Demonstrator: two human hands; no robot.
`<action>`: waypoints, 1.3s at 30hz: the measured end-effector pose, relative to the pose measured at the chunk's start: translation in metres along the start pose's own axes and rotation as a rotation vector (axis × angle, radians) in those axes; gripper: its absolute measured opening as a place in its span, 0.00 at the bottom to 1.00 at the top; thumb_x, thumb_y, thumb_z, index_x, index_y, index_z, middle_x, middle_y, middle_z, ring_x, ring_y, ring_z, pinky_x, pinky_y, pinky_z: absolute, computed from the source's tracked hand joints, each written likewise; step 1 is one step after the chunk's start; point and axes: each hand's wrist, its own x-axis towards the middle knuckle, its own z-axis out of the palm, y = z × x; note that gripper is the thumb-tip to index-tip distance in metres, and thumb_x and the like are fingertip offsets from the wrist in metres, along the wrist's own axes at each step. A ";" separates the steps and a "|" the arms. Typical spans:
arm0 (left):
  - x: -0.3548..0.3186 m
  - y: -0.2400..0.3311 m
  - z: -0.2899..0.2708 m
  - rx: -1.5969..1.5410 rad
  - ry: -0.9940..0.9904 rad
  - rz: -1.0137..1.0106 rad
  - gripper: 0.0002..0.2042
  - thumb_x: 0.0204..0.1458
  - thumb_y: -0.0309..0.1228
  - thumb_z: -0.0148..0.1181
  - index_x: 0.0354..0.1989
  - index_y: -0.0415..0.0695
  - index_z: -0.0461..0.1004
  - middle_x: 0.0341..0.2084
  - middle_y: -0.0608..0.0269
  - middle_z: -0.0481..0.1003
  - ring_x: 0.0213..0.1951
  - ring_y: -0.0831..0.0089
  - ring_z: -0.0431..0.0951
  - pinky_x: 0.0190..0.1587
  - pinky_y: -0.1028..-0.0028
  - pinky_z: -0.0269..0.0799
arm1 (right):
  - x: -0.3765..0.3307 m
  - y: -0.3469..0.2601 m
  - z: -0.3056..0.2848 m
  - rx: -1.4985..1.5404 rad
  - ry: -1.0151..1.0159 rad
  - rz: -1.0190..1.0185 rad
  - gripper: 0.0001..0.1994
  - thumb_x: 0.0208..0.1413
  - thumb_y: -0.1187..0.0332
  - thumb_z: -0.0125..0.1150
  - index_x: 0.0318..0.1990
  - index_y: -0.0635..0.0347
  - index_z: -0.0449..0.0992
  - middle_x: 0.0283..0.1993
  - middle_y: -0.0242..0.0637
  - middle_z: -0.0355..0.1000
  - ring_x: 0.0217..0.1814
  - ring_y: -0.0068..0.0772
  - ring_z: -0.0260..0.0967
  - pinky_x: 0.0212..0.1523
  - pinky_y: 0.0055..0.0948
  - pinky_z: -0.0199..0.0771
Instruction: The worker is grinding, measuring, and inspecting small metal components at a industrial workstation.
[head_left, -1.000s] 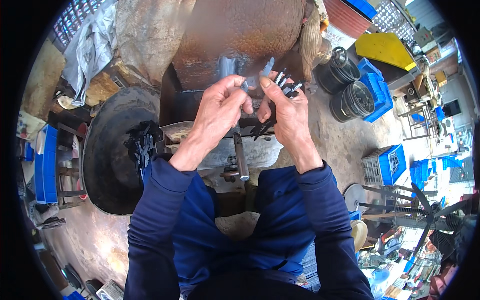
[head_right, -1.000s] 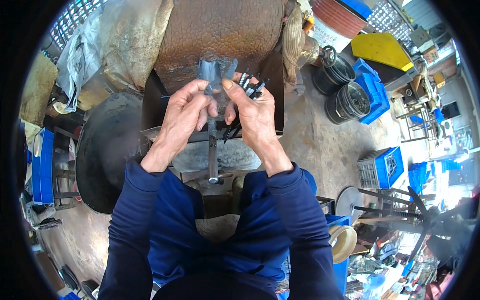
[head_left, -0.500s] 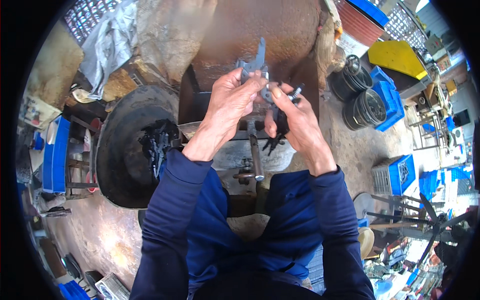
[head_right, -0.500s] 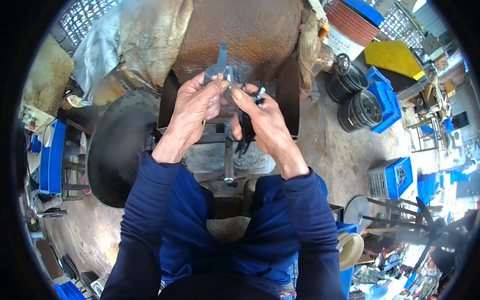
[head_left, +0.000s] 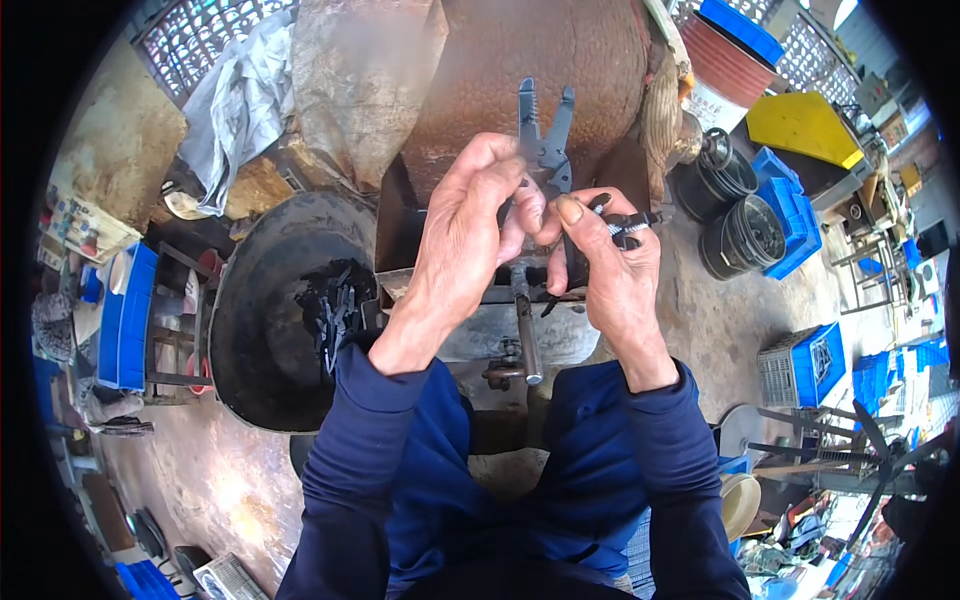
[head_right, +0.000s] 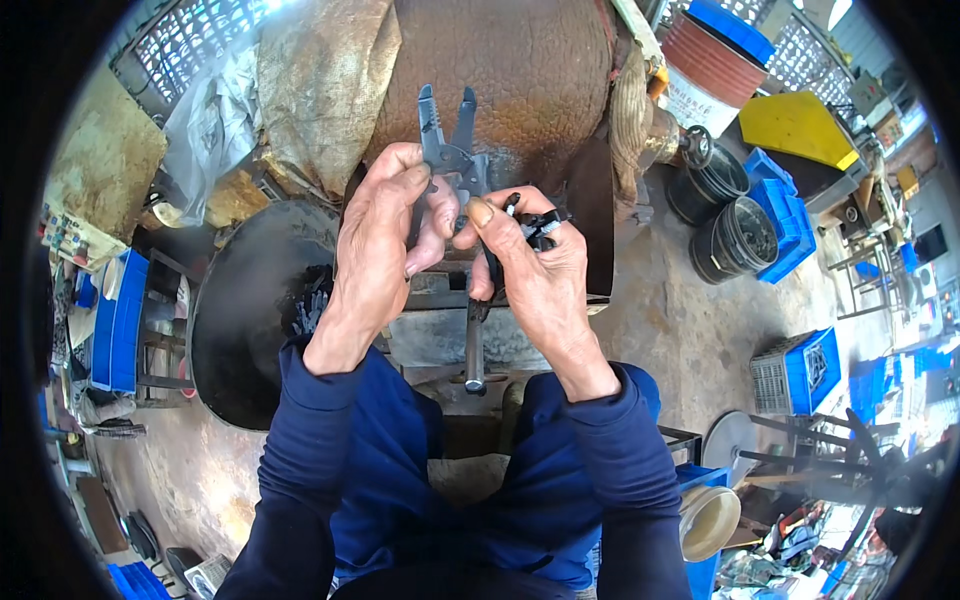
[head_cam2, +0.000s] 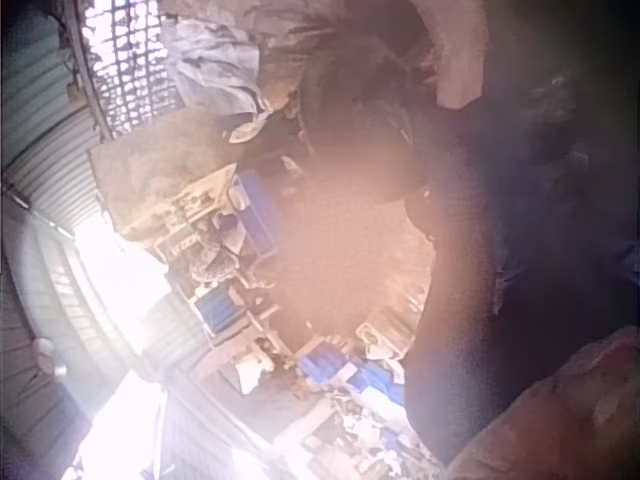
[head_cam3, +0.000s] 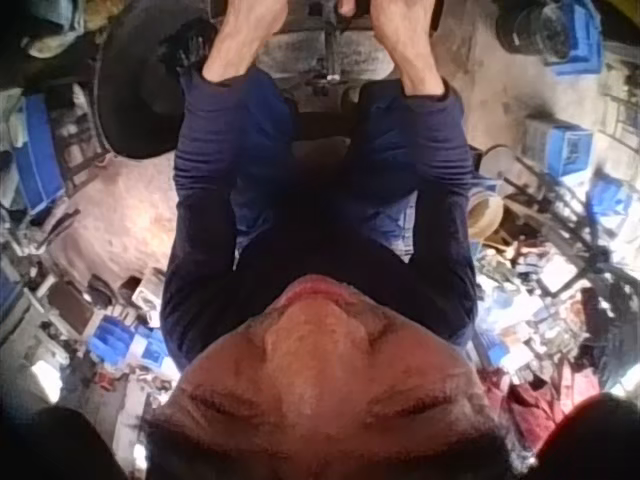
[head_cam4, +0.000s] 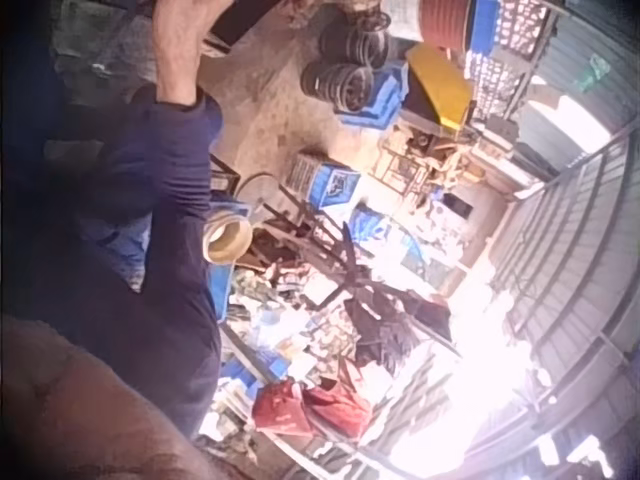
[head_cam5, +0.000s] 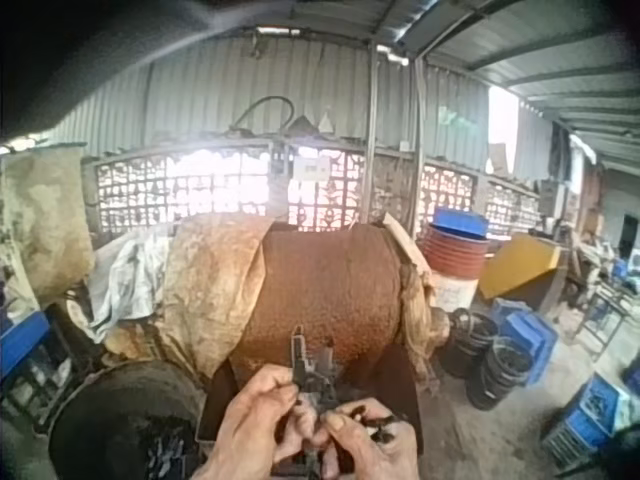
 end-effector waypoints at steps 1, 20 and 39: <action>-0.002 0.001 0.002 0.003 0.000 -0.002 0.13 0.65 0.38 0.49 0.46 0.41 0.71 0.21 0.69 0.69 0.18 0.86 0.59 0.20 0.83 0.51 | 0.000 -0.001 0.002 -0.030 0.004 0.006 0.09 0.65 0.66 0.58 0.41 0.64 0.73 0.31 0.40 0.75 0.18 0.24 0.67 0.19 0.21 0.67; -0.009 -0.006 0.020 -0.083 0.014 0.179 0.08 0.65 0.31 0.54 0.41 0.39 0.73 0.26 0.66 0.73 0.15 0.88 0.62 0.16 0.85 0.56 | -0.013 -0.015 -0.001 -0.239 0.043 -0.046 0.11 0.65 0.62 0.60 0.40 0.62 0.75 0.26 0.33 0.75 0.24 0.20 0.70 0.27 0.20 0.69; -0.010 -0.007 0.023 -0.098 0.040 0.247 0.05 0.64 0.29 0.56 0.38 0.40 0.73 0.23 0.67 0.73 0.14 0.89 0.61 0.15 0.85 0.54 | -0.018 -0.012 0.001 -0.295 0.018 -0.109 0.09 0.64 0.66 0.60 0.39 0.64 0.75 0.26 0.34 0.75 0.25 0.18 0.70 0.27 0.19 0.71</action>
